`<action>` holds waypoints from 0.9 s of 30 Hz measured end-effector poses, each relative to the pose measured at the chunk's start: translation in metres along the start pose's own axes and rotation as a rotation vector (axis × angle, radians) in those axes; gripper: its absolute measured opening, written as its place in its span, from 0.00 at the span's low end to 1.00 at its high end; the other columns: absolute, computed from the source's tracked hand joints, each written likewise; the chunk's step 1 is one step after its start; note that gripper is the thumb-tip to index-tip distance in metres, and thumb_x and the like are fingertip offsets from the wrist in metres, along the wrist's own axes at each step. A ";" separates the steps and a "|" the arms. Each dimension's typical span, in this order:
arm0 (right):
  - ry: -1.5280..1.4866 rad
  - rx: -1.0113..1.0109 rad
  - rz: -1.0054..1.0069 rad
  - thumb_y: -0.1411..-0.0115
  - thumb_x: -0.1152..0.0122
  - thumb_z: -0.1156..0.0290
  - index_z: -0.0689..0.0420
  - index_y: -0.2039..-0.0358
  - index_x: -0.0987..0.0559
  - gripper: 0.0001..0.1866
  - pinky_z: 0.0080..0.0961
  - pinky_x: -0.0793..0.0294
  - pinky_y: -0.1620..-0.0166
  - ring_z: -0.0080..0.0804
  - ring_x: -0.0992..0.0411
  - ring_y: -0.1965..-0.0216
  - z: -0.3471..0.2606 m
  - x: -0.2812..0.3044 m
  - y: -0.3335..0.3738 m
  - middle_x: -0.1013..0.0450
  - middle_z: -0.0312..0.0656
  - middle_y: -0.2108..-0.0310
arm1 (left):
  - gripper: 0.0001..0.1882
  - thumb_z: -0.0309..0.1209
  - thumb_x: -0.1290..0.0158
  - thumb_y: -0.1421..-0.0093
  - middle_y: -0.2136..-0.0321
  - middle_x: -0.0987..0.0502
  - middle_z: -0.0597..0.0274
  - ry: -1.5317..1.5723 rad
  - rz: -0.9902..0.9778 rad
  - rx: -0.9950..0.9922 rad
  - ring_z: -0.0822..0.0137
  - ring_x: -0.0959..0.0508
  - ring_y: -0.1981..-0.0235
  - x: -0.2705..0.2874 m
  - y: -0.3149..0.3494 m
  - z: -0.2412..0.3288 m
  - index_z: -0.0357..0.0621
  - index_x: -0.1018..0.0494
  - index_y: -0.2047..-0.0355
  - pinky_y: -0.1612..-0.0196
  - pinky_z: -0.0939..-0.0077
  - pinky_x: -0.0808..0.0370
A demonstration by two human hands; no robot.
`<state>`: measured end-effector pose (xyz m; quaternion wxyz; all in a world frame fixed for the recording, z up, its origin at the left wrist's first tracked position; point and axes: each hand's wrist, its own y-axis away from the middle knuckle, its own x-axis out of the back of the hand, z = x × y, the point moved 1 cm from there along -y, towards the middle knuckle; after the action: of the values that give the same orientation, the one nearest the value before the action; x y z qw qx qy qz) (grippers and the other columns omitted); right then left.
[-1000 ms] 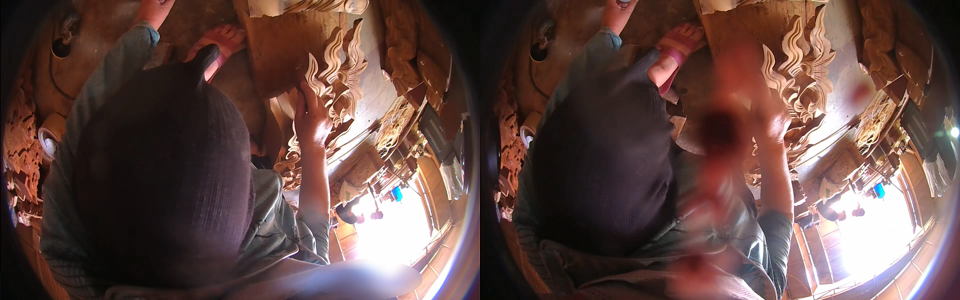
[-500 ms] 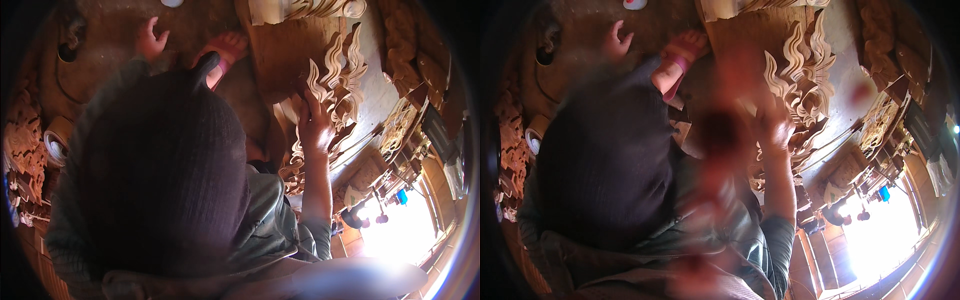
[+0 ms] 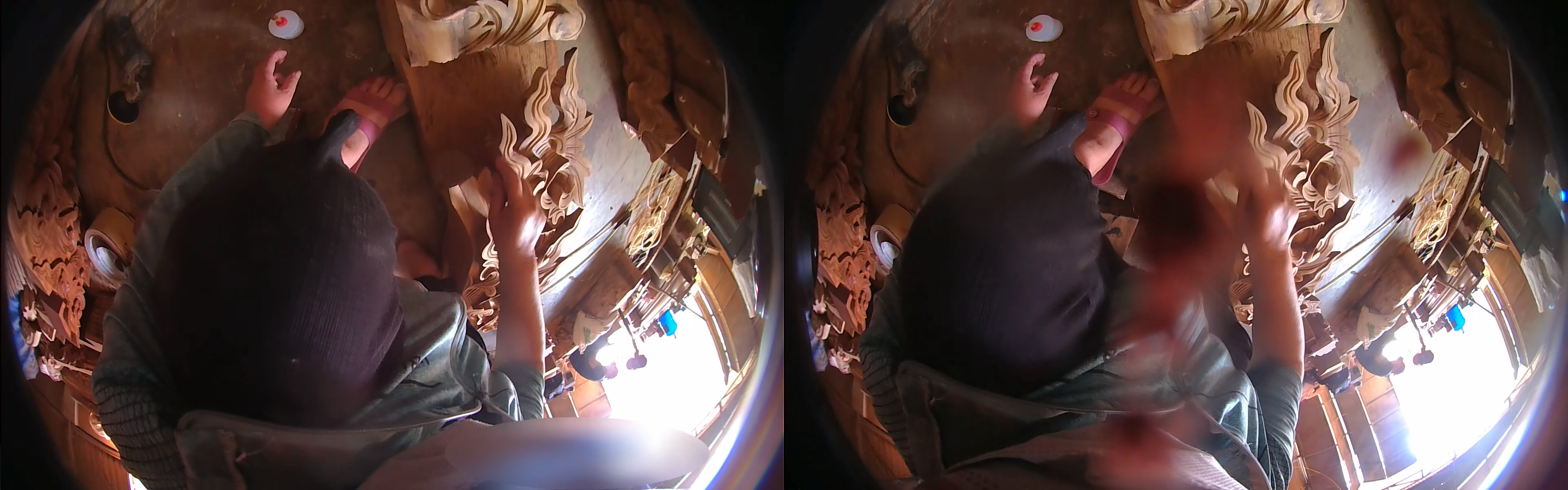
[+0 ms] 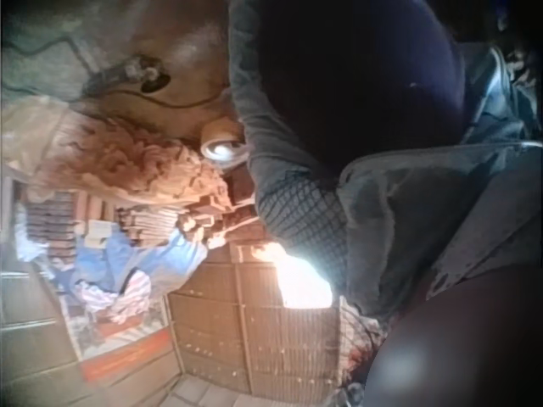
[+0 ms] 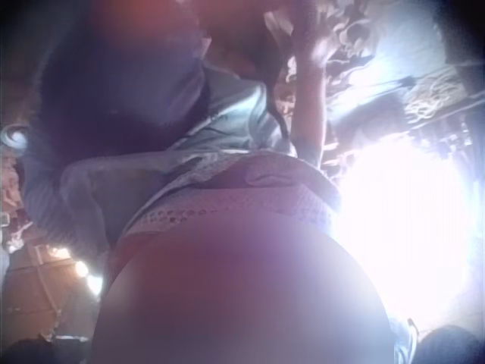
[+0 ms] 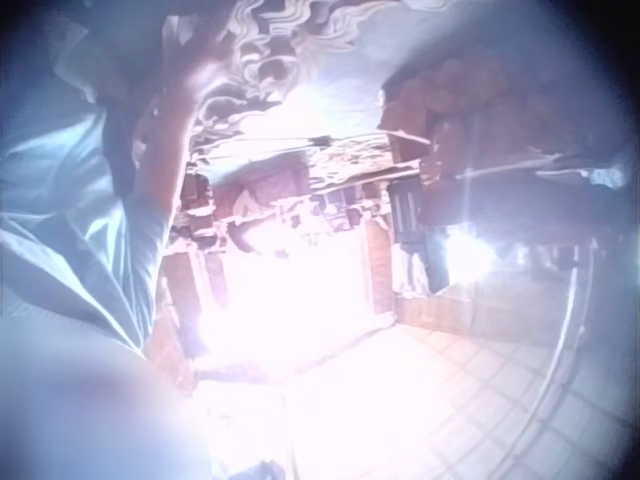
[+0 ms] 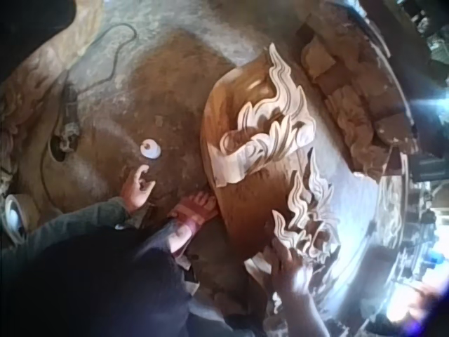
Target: The person sits on the floor and assembles a large, ornate wooden carving by applying glue and attaching pre-carved wooden pieces. They repeatedly apply glue from a bottle and press the pieces into place on a large wooden base.
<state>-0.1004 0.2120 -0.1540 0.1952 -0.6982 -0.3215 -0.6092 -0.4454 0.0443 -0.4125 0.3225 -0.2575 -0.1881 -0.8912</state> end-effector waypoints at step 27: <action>0.107 -0.055 -0.055 0.39 0.40 0.70 0.47 0.53 0.21 0.13 0.32 0.22 0.68 0.38 0.20 0.68 0.010 -0.003 0.014 0.20 0.40 0.64 | 0.23 0.35 0.41 0.40 0.52 0.26 0.58 0.222 -0.058 -0.059 0.75 0.26 0.74 -0.021 -0.019 0.025 0.44 0.32 0.47 0.66 0.77 0.26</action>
<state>-0.0836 0.2080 -0.1571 0.1760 -0.6605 -0.3129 -0.6594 -0.4359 0.0800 -0.4077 0.3078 -0.1612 -0.1323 -0.9283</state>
